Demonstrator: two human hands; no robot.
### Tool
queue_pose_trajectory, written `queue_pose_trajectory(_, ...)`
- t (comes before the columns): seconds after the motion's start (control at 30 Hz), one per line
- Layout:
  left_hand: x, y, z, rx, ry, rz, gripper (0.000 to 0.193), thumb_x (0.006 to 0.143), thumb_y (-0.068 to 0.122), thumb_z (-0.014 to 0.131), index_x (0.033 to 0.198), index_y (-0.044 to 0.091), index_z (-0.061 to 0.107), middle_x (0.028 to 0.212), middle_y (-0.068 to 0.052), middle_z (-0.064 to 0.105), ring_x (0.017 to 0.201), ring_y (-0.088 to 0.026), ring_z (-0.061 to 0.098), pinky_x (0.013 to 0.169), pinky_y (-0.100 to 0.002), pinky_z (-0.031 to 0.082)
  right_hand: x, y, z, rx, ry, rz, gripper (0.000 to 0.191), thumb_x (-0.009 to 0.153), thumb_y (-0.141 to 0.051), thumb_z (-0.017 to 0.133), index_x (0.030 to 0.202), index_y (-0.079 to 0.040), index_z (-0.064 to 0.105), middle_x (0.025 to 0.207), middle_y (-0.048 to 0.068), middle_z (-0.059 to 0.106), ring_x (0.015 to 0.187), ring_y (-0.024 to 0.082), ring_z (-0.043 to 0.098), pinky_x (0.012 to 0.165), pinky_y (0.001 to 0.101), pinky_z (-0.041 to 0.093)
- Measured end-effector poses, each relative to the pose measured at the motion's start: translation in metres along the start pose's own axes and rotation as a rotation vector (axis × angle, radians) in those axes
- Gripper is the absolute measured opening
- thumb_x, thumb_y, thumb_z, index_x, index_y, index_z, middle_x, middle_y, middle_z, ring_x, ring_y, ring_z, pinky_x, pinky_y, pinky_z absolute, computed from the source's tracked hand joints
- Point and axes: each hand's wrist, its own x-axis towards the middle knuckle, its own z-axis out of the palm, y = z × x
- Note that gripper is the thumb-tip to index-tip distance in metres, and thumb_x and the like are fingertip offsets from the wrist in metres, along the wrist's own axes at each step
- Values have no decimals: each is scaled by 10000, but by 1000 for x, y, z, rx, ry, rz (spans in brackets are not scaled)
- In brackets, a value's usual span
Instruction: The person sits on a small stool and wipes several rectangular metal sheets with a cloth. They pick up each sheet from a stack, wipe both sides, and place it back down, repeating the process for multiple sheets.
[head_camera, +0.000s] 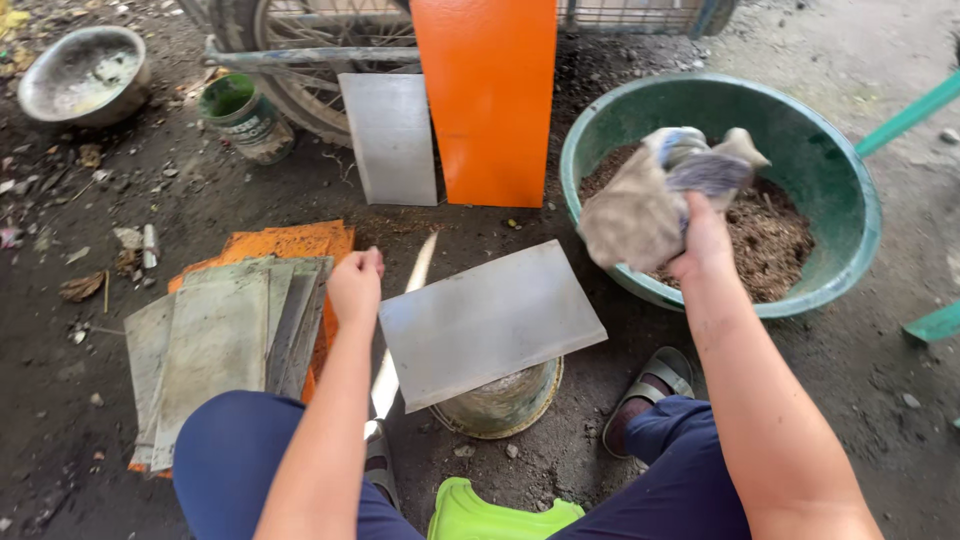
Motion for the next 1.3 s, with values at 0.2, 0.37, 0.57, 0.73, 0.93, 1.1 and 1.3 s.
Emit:
queue_pose_trajectory(0.2,-102,-57,28,-137,115,-440,921,915,356,741,1603,7,237,1598,-298,368,1497,-403,367,1236,-434,282,-5,94,39,-905,-430,-286,782,806,-185,728,1530,-111,441,1406,193,661,1287,309,650,1113,468,529)
queue_pose_trajectory(0.37,-151,-90,32,-372,-55,-571,503,1019,320,562,1399,-10,557,1329,-186,666,1226,-300,632,1039,-382,457,-46,152,74,-1691,-361,-267,1170,696,-462,896,1622,-396,184,1678,188,135,1478,492,228,1107,667,329)
queue_pose_trajectory(0.57,-149,-96,28,-409,-88,-515,361,1041,246,534,1238,-42,626,1113,-178,721,971,-273,649,897,-373,488,-133,214,144,-1754,-444,-380,1059,637,-530,902,1529,-416,343,1688,195,130,1468,527,267,1072,695,384)
queue_pose_trajectory(0.73,-150,-100,35,-692,-48,-577,308,1018,173,533,1257,3,626,1111,-101,697,923,-155,598,821,-341,482,-186,278,179,-1906,-758,-537,807,760,-339,816,1469,-437,444,1658,217,154,1444,569,247,1044,711,354)
queue_pose_trajectory(0.93,-156,-114,45,-621,-22,-537,315,1040,203,527,1203,-39,646,1051,-125,719,910,-171,623,848,-329,492,-96,244,140,-1791,-438,-630,650,830,-270,773,1413,-429,531,1626,198,336,1279,471,535,974,586,497)
queue_pose_trajectory(1.1,-158,-111,46,-506,-1,-549,325,1038,237,537,1187,-25,659,1055,-161,729,945,-246,631,874,-371,489,-14,151,18,-1641,85,-529,641,852,-243,743,1457,-331,551,1382,190,581,1122,446,651,975,519,524)
queue_pose_trajectory(1.3,-146,-108,42,-266,-66,-552,376,1024,306,538,1234,9,633,1144,-199,718,1050,-355,683,921,-433,499,3,92,-52,-1341,463,-638,690,785,-196,774,1444,-212,569,1304,242,531,1176,456,558,993,509,473)
